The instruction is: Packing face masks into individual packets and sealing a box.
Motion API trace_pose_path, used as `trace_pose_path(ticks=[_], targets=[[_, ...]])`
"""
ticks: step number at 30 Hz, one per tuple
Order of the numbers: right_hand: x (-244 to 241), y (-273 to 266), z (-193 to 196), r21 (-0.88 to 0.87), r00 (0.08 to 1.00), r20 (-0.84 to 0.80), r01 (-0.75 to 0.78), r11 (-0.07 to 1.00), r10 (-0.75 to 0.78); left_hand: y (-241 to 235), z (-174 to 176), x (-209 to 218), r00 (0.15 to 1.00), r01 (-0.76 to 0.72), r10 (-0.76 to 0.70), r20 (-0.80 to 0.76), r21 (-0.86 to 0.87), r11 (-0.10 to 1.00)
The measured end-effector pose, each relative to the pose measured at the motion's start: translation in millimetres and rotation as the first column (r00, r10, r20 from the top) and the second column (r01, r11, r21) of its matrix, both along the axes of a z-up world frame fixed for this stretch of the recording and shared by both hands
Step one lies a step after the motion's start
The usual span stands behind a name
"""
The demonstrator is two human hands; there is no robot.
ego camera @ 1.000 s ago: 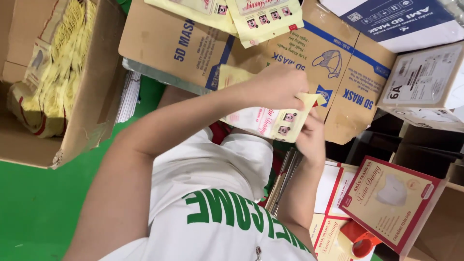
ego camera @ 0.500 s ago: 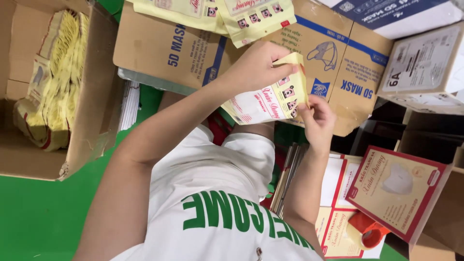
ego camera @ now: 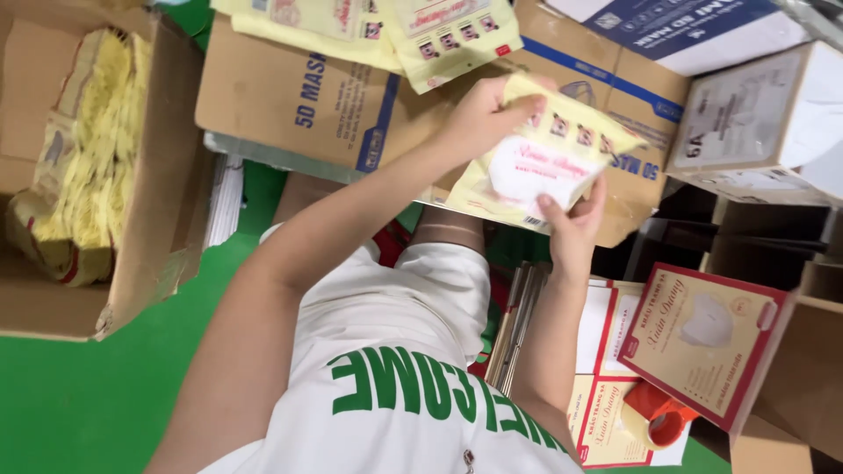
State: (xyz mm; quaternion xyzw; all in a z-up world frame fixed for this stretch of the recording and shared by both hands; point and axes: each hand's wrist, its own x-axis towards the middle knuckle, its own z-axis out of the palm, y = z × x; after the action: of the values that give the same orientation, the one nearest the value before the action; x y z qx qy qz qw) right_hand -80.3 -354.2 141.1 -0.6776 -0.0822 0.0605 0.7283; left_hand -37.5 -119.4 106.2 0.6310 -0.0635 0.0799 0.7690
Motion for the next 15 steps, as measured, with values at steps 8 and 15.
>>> trace_pose_path(ticks=[8,15], targets=[[135,-114,74,-0.771,0.901,0.432,0.394,0.5,-0.044,128,-64,-8,0.989,-0.139,0.086,0.122,0.961,0.238],[214,-141,73,-0.839,0.859,0.479,0.509,-0.194,0.183,159,-45,-60,0.837,-0.13,0.547,-0.027,0.96,0.247]])
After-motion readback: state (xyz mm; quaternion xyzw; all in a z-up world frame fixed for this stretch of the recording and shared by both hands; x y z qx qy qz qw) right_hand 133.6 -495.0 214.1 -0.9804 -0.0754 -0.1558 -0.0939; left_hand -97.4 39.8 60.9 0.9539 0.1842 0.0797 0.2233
